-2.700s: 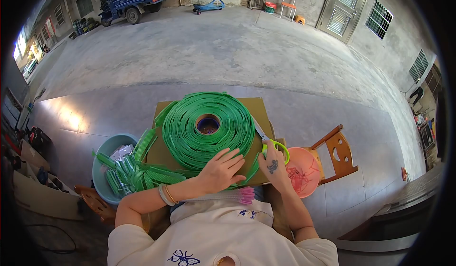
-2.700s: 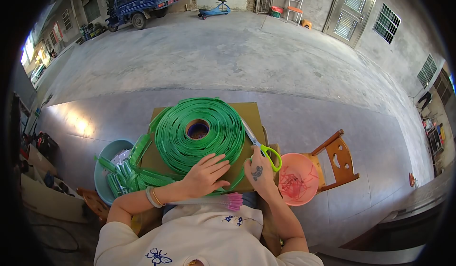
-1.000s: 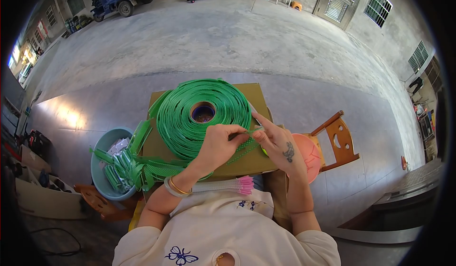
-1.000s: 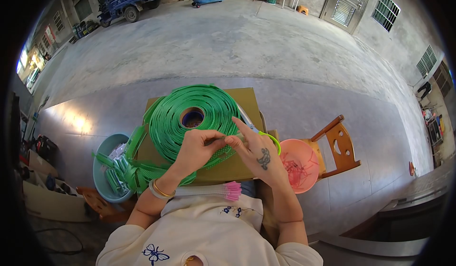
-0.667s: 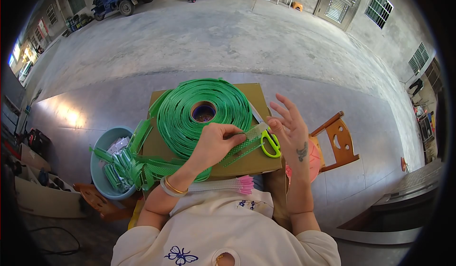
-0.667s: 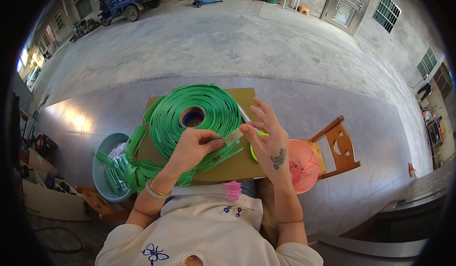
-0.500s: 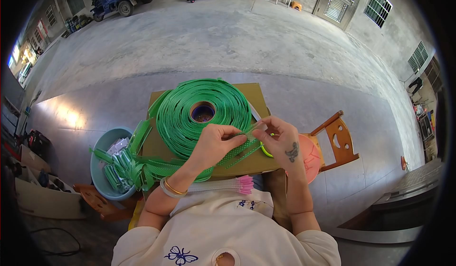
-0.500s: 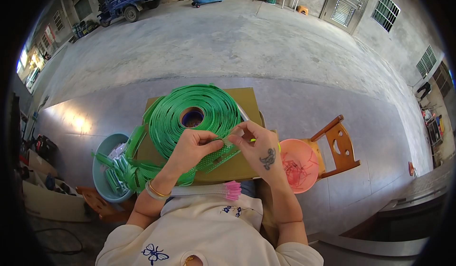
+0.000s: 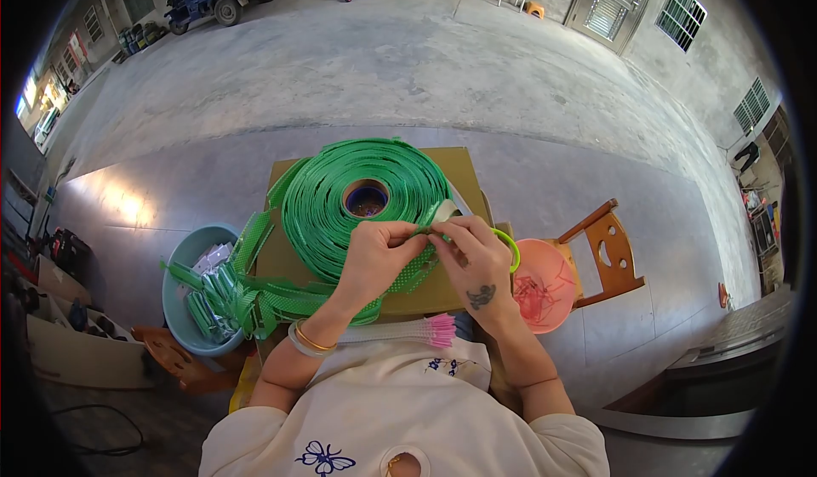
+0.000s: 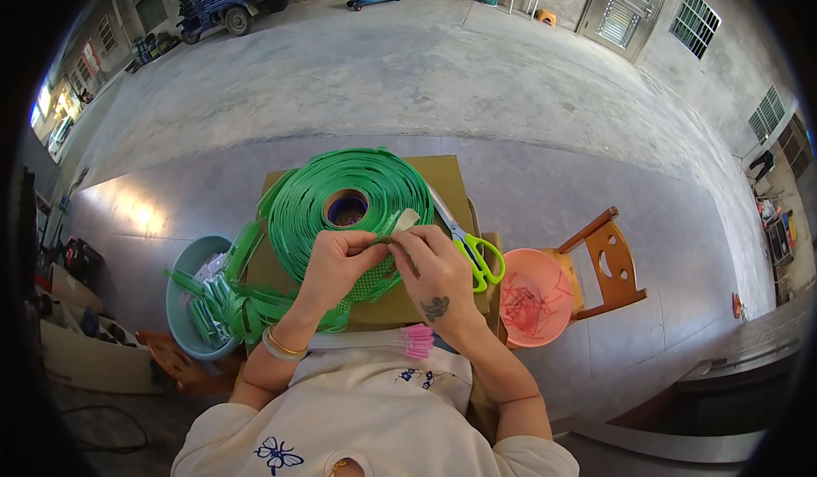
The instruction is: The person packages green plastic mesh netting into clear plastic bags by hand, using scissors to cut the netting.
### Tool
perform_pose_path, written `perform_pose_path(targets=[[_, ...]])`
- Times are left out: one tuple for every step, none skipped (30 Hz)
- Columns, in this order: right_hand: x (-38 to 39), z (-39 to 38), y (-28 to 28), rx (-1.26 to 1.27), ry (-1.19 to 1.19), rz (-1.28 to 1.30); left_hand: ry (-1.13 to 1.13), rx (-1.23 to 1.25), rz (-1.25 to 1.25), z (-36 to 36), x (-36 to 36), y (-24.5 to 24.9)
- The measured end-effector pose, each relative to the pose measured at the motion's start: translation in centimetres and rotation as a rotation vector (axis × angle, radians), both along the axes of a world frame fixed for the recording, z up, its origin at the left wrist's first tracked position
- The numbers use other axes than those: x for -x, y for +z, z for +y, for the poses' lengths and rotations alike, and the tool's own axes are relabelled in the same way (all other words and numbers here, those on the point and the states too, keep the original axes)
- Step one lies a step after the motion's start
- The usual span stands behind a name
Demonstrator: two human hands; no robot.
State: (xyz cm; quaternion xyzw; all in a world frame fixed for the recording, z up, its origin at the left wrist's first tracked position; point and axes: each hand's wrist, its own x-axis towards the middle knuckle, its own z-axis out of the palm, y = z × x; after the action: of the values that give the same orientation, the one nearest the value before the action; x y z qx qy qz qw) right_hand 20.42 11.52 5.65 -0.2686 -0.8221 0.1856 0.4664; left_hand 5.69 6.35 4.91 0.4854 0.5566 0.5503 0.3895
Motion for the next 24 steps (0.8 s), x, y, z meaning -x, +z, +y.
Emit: perform_pose_path(targets=[[0.1, 0.1, -0.3, -0.022, -0.001, -0.012, 0.008, -0.020, 0.041, -0.1, -0.1, -0.2], [0.3, 0.2, -0.5, -0.043, -0.001, -0.024, 0.017, -0.039, 0.082, -0.2, -0.1, -0.5], [0.3, 0.2, -0.5, -0.064, 0.008, -0.039, 0.025, -0.057, 0.123, -0.2, -0.2, -0.6], [0.2, 0.3, -0.6, -0.082, 0.015, -0.055, 0.025, -0.040, 0.196, -0.4, -0.2, -0.5], [0.1, 0.3, -0.6, -0.101, 0.020, -0.071, 0.024, -0.023, 0.270, -0.7, -0.3, -0.1], [0.1, 0.2, -0.5, -0.121, 0.008, -0.085, 0.024, -0.008, 0.344, -0.9, -0.4, 0.2], [0.1, 0.1, -0.4, -0.142, -0.003, -0.097, 0.026, -0.015, 0.350, -0.9, -0.4, 0.3], [0.2, 0.1, -0.3, -0.163, -0.014, -0.109, 0.028, -0.021, 0.356, -0.9, -0.4, 0.3], [0.3, 0.2, -0.4, -0.172, -0.015, -0.091, 0.029, -0.028, 0.363, -1.0, -0.4, 0.3], [0.5, 0.3, -0.5, -0.181, -0.015, -0.075, 0.043, -0.054, 0.332, -0.9, -0.5, 0.1], [0.6, 0.4, -0.7, -0.190, -0.016, -0.058, 0.058, -0.080, 0.301, -0.8, -0.5, -0.2], [0.6, 0.4, -0.9, -0.158, -0.014, -0.051, 0.072, -0.106, 0.270, -0.8, -0.6, -0.4], [0.6, 0.6, -1.2, -0.128, -0.012, -0.043, 0.068, -0.097, 0.247, -0.8, -0.6, -0.4], [0.5, 0.7, -1.3, -0.099, -0.009, -0.034, 0.065, -0.088, 0.224, -0.8, -0.6, -0.3], [0.5, 0.7, -1.1, -0.034, 0.013, -0.012, 0.061, -0.079, 0.200, -0.8, -0.6, -0.2], [0.4, 0.7, -0.8, 0.031, 0.035, 0.010, 0.070, -0.068, 0.180, -0.9, -0.6, -0.1], [0.2, 0.7, -0.4, 0.096, 0.058, 0.032, 0.079, -0.058, 0.160, -0.9, -0.6, 0.1], [0.0, 0.7, 0.0, 0.073, 0.061, 0.017, 0.088, -0.048, 0.140, -0.9, -0.5, 0.2], [-0.3, 0.8, 0.4, 0.049, 0.064, 0.002, 0.094, -0.046, 0.115, -0.8, -0.5, 0.1], [-0.4, 0.8, 0.6, 0.025, 0.066, -0.014, 0.098, -0.043, 0.089, -0.7, -0.5, -0.1], [-0.4, 0.8, 0.5, -0.010, 0.079, -0.027, 0.102, -0.040, 0.064, -0.7, -0.5, -0.2], [-0.4, 0.7, 0.3, -0.045, 0.093, -0.041, 0.106, -0.051, 0.152, -0.8, -0.6, 0.0], [-0.3, 0.6, 0.2, -0.080, 0.109, -0.054, 0.110, -0.062, 0.240, -1.0, -0.7, 0.5], [-0.1, 0.6, 0.0, -0.090, 0.107, -0.052, 0.115, -0.073, 0.328, -1.2, -0.8, 0.7]])
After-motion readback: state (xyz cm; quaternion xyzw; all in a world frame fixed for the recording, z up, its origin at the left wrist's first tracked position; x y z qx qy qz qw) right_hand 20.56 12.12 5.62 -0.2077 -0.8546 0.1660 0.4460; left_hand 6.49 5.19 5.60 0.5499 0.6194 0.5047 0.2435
